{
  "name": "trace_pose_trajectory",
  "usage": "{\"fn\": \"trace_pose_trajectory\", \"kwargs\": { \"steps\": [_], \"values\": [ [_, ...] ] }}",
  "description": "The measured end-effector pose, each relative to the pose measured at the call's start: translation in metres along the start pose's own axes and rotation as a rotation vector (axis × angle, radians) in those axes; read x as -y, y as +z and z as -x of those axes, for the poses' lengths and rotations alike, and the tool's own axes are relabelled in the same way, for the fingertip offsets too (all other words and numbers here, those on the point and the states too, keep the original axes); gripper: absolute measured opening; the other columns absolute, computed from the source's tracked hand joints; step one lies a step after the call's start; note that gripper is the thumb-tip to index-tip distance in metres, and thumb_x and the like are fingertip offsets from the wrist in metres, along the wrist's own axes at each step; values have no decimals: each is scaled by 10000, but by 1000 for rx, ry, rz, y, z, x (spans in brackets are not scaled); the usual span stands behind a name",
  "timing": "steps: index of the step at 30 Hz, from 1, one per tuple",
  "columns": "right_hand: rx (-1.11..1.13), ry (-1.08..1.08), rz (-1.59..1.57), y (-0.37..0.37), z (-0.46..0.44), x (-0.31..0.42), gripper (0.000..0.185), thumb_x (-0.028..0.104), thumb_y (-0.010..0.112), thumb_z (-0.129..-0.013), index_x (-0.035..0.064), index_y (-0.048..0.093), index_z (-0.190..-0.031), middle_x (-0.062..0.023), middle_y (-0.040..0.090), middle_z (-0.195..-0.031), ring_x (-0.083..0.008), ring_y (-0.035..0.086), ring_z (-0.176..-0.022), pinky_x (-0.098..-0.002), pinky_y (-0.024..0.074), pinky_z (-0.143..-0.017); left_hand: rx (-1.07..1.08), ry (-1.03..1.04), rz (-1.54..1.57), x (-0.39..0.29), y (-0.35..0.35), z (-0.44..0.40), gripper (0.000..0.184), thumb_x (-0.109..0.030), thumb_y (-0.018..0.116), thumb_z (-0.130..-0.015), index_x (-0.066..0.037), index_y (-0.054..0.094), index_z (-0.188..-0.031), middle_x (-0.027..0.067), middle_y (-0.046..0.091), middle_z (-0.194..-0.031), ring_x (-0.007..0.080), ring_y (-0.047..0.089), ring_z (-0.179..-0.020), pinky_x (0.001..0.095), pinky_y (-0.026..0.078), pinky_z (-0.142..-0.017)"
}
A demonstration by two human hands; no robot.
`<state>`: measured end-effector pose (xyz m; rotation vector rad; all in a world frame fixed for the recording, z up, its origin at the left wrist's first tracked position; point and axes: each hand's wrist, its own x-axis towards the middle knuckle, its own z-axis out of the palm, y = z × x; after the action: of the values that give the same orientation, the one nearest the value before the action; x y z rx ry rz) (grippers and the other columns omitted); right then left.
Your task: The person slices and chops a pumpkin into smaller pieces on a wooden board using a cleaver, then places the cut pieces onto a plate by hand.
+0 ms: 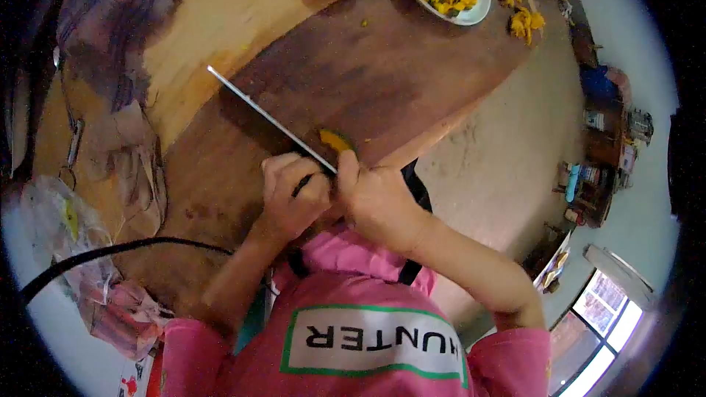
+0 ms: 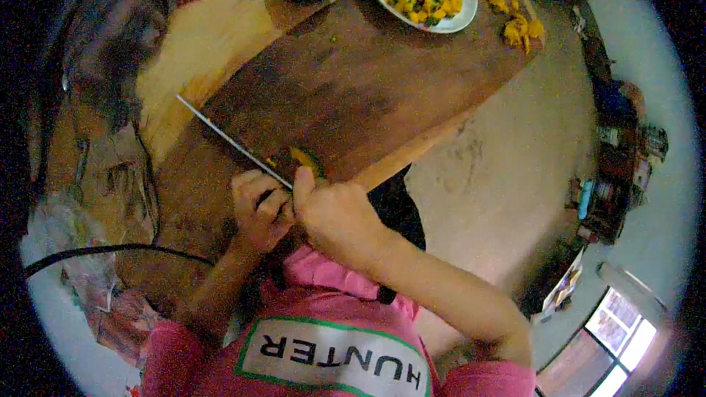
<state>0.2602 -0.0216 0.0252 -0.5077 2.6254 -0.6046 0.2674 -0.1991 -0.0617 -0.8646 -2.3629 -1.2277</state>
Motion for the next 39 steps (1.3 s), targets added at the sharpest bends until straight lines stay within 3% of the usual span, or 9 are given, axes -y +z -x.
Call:
{"fn": "trace_pose_trajectory", "kwargs": {
  "steps": [2, 8, 12, 16, 19, 26, 30, 39],
  "values": [
    [-48, -43, -7, 6, 3, -2, 295, 83, 602, -804, -67, 450, -1007, -236, 660, -691, -411, 664, -588, -500, 530, -510, 2, -15, -26, -5, 0, -2, 343, -44, 764, -716, -94, 596, -1011, 110, 587, -1062, 344, 562, -984, 469, 479, -843],
    [-162, -42, -42, 9, 5, -19, 291, 98, 617, -827, -30, 449, -1028, -227, 639, -671, -422, 656, -616, -523, 515, -542, -35, 15, -36, -12, -3, -9, 265, -31, 738, -772, -49, 614, -1005, 136, 605, -1098, 353, 567, -991, 470, 465, -863],
    [-372, -91, -15, -24, -6, -31, 234, 88, 620, -889, 33, 428, -1010, -246, 575, -669, -464, 588, -632, -533, 426, -549, 0, -14, -88, -18, -13, -3, 257, -25, 724, -796, -38, 649, -1042, 137, 622, -1124, 345, 576, -1015, 456, 460, -878],
    [-547, -93, -96, -63, -1, -33, 187, 46, 612, -909, 20, 461, -1018, -252, 570, -706, -463, 570, -616, -478, 405, -527, -14, -36, -183, -30, -16, 1, 320, -26, 717, -803, -39, 664, -1119, 130, 631, -1162, 342, 585, -1049, 451, 454, -906],
    [-447, 55, -124, -78, 19, -23, 242, 102, 625, -906, 27, 432, -1030, -250, 608, -686, -482, 601, -657, -559, 463, -585, -39, -91, -170, -34, -15, 8, 346, -35, 719, -806, -46, 660, -1147, 129, 626, -1194, 345, 579, -1080, 460, 447, -927],
    [-258, 178, -161, -25, 88, -13, 184, 110, 601, -939, 28, 444, -990, -237, 581, -630, -453, 591, -573, -536, 438, -497, 134, -127, -156, -33, -28, 3, 481, -99, 787, -765, -65, 606, -1210, 191, 536, -1347, 398, 525, -1212, 498, 420, -1023],
    [-283, 193, -395, 15, 103, -12, 174, 111, 590, -948, 20, 450, -996, -216, 571, -611, -436, 597, -566, -511, 446, -497, 113, -134, -126, -31, -27, 5, 502, -100, 810, -736, -61, 590, -1185, 208, 515, -1372, 422, 511, -1233, 509, 417, -1043],
    [-392, 149, -266, 29, 91, -34, 172, 111, 577, -948, 15, 451, -1015, -214, 578, -614, -432, 591, -558, -523, 460, -515, 97, -140, -72, -24, -42, 12, 547, -35, 812, -685, -66, 569, -1174, 184, 557, -1338, 395, 526, -1244, 492, 424, -1057]
  ]
}}
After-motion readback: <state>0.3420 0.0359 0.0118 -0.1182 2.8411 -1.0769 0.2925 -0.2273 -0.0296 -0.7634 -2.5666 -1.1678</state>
